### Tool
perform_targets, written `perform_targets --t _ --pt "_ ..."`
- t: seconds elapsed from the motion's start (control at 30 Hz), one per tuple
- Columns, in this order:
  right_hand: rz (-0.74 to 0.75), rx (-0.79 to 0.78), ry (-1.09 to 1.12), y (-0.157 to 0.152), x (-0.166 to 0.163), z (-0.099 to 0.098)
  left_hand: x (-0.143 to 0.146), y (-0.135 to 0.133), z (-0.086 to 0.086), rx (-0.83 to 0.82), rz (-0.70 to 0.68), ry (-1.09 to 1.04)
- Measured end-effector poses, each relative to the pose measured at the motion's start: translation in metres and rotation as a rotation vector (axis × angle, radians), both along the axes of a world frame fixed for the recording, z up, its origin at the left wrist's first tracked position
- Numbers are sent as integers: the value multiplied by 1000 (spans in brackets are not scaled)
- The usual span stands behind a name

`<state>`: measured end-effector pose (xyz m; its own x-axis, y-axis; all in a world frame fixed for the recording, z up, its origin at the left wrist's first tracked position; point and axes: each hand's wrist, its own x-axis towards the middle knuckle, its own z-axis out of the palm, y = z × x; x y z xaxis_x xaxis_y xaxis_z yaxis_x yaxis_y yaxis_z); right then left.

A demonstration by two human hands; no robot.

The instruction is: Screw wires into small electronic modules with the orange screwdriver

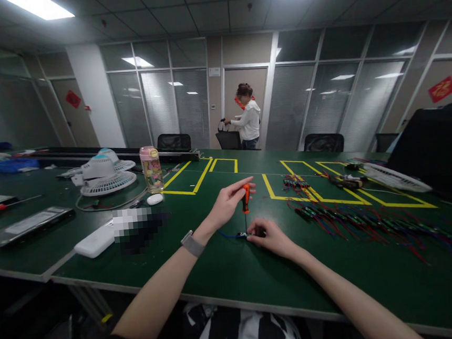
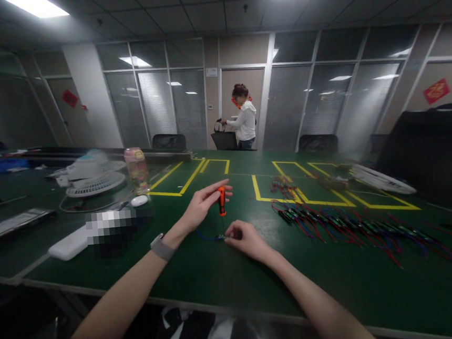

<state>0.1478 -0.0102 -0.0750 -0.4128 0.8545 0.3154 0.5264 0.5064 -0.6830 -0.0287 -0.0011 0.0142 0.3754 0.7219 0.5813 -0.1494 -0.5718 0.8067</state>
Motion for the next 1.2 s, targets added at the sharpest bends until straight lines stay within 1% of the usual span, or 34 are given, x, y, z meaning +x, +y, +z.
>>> perform_targets --t 0.03,0.07,0.13,0.2,0.33,0.37,0.43,0.5,0.53,0.57,0.6,0.67,0.7,0.73,0.83,0.87,1.0,1.03,1.13,1.2 --pt "-2 -1 -2 0 0 0 0 0 0 -17 -5 -10" --pt "-4 0 -3 1 0 0 0 0 0 -14 23 -12" --pt "-6 2 -2 1 0 -1 0 0 0 40 120 12" --pt "-2 3 3 1 0 -1 -1 0 1 82 159 39" --pt "-2 -2 4 1 0 -1 -2 0 2 14 32 8" --pt "-4 -2 0 1 0 -1 -2 0 2 5 31 6" --pt "-5 4 -7 1 1 -1 -1 -2 2 46 117 24" --pt "-6 8 -9 1 1 -1 -1 -3 1 132 222 47" --pt "-5 9 -8 1 1 -1 -1 -2 1 159 233 49" --pt "-4 8 -7 1 1 -1 -1 -2 1 162 206 43" --pt "-3 8 -6 1 1 -1 -1 -2 1 141 151 33" --pt "-2 8 -6 1 1 -1 -2 -1 2 69 41 20" --pt "-3 9 -6 1 1 0 -2 -1 2 45 24 16" --pt "-3 8 -7 1 1 0 -2 -1 2 36 39 13" --pt "-4 7 -5 0 1 1 -3 -2 4 75 152 26" --pt "-4 7 -4 0 1 1 -3 -2 4 85 157 35" --pt "-10 12 -7 -1 0 2 -3 -2 4 18 9 24" --pt "-11 14 -6 -1 0 2 -3 -2 4 8 5 13" --pt "-10 13 -7 -2 0 3 -3 -2 3 30 86 16" --pt "-9 8 -7 -1 0 2 -3 -2 3 42 79 29"
